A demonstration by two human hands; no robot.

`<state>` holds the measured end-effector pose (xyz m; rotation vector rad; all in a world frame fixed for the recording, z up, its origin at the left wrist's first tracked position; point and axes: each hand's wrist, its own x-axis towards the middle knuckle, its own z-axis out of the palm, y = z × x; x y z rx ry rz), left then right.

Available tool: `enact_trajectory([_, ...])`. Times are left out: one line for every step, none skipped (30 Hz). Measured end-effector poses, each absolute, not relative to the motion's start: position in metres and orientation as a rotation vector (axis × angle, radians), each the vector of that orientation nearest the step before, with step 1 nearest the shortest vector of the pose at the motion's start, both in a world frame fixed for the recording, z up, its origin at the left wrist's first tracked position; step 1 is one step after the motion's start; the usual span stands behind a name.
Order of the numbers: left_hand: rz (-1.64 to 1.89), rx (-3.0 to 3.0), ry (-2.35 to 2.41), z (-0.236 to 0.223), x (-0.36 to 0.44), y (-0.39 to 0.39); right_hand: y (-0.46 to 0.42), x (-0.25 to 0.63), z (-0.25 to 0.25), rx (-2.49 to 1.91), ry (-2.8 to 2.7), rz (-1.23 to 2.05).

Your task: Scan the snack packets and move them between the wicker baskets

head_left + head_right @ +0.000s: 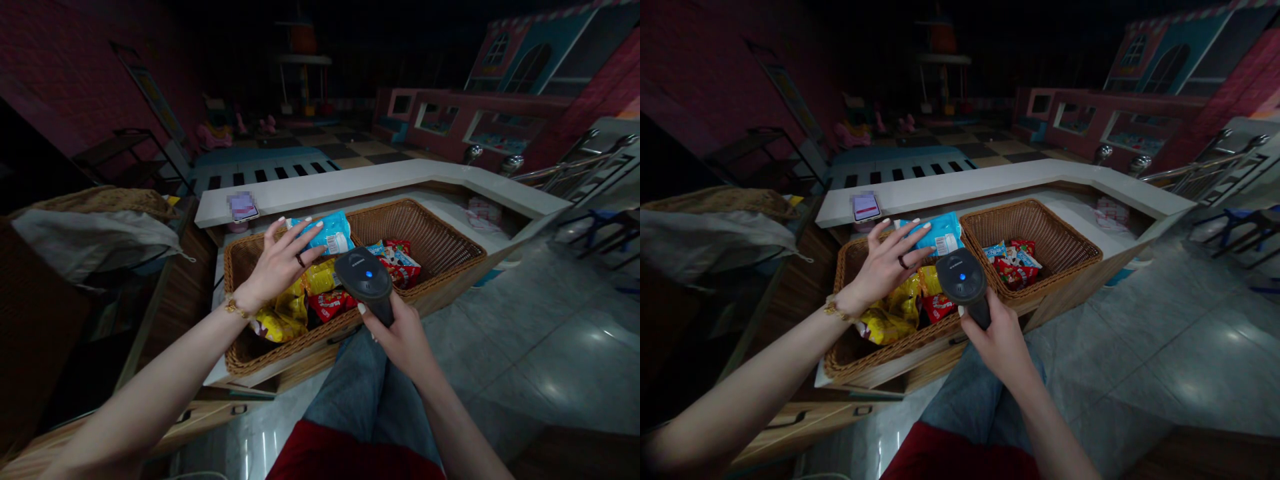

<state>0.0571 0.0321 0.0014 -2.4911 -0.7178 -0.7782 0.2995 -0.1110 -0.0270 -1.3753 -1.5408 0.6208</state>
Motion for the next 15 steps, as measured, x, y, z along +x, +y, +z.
enact_trajectory([-0.768,-2.493,-0.719,0.0012,0.0567,0.0320,-0.1115,0.3001,-0.0261,-1.372,-1.534,0.645])
enact_trajectory([-0.755,-2.492,-0.718,0.0011,0.0563,0.0320,-0.1122,0.3007,-0.0250,-1.368,-1.527,0.672])
enact_trajectory([-0.745,-2.490,-0.713,0.0009,0.0560,0.0321,-0.1131,0.3014,-0.0237,-1.366,-1.521,0.697])
enact_trajectory([-0.739,-2.486,-0.709,0.0007,0.0557,0.0323,-0.1141,0.3022,-0.0225,-1.364,-1.516,0.718])
enact_trajectory([-0.740,-2.479,-0.705,0.0005,0.0556,0.0326,-0.1153,0.3031,-0.0213,-1.362,-1.512,0.735])
enact_trajectory([-0.747,-2.471,-0.703,0.0001,0.0555,0.0332,-0.1165,0.3039,-0.0203,-1.362,-1.509,0.747])
enact_trajectory([-0.760,-2.462,-0.701,-0.0003,0.0555,0.0339,-0.1176,0.3048,-0.0196,-1.361,-1.506,0.757])
enact_trajectory([-0.775,-2.452,-0.699,-0.0008,0.0555,0.0348,-0.1187,0.3055,-0.0191,-1.360,-1.502,0.766])
enact_trajectory([-0.789,-2.441,-0.694,-0.0015,0.0555,0.0356,-0.1196,0.3061,-0.0189,-1.361,-1.497,0.775])
enact_trajectory([-0.799,-2.429,-0.689,-0.0022,0.0555,0.0365,-0.1202,0.3064,-0.0189,-1.360,-1.493,0.785])
enact_trajectory([-0.802,-2.420,-0.683,-0.0028,0.0554,0.0372,-0.1206,0.3066,-0.0190,-1.358,-1.490,0.793])
enact_trajectory([-0.800,-2.414,-0.680,-0.0034,0.0553,0.0377,-0.1209,0.3066,-0.0190,-1.357,-1.487,0.801])
enact_trajectory([-0.795,-2.413,-0.681,-0.0039,0.0551,0.0381,-0.1210,0.3065,-0.0188,-1.355,-1.485,0.806])
enact_trajectory([-0.791,-2.415,-0.685,-0.0043,0.0550,0.0382,-0.1209,0.3061,-0.0183,-1.354,-1.484,0.810])
enact_trajectory([-0.789,-2.422,-0.688,-0.0045,0.0548,0.0383,-0.1209,0.3057,-0.0176,-1.353,-1.483,0.811])
